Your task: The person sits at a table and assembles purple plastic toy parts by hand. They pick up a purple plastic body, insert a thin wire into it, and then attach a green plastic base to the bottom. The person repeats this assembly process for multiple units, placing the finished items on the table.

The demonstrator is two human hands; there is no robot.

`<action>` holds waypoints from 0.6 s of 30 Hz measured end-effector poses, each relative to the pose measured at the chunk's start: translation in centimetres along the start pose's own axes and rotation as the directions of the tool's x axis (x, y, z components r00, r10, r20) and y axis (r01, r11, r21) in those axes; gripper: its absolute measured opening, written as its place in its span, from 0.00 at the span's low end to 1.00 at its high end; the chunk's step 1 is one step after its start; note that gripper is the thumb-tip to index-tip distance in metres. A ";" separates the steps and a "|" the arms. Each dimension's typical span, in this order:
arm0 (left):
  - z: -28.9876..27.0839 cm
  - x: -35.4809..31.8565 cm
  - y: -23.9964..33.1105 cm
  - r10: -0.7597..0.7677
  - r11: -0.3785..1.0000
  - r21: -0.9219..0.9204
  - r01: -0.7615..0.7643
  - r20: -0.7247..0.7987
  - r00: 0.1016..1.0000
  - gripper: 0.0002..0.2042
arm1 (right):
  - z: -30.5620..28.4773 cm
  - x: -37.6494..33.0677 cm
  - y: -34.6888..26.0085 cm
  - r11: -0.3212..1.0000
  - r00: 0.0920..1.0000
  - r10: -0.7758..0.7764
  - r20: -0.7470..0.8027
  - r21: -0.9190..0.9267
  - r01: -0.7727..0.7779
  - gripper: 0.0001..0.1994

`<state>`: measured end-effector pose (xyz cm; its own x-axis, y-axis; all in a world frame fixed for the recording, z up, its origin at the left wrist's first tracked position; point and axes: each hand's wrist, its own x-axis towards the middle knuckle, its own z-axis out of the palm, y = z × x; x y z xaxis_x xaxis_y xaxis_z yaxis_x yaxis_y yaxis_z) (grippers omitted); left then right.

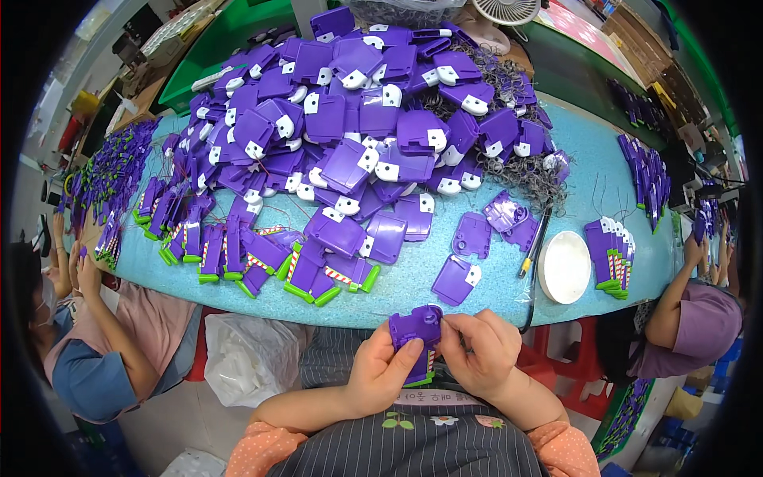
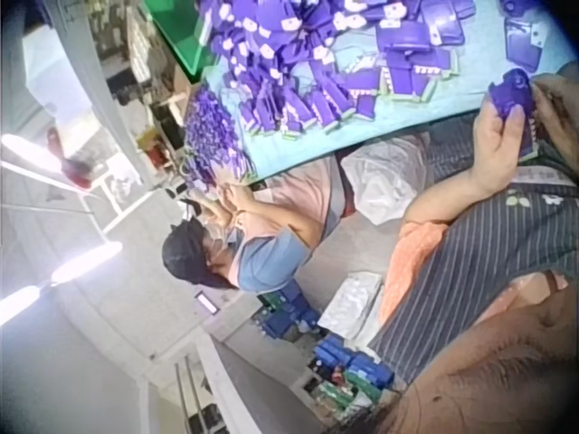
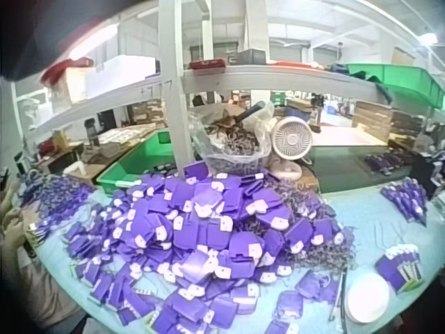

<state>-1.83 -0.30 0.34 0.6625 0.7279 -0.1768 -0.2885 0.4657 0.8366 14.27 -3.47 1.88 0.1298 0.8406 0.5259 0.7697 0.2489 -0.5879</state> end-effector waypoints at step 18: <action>-0.4 0.8 1.4 0.182 0.545 0.749 -0.378 0.334 0.925 0.15 | -1.0 1.1 1.8 0.733 0.873 0.243 0.423 0.509 -0.451 0.04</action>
<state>-1.98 1.20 1.15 0.7913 0.5896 0.1620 0.1099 -0.3979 0.9108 16.47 -2.60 2.03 0.0358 0.9978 0.0562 0.1877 0.0486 -0.9810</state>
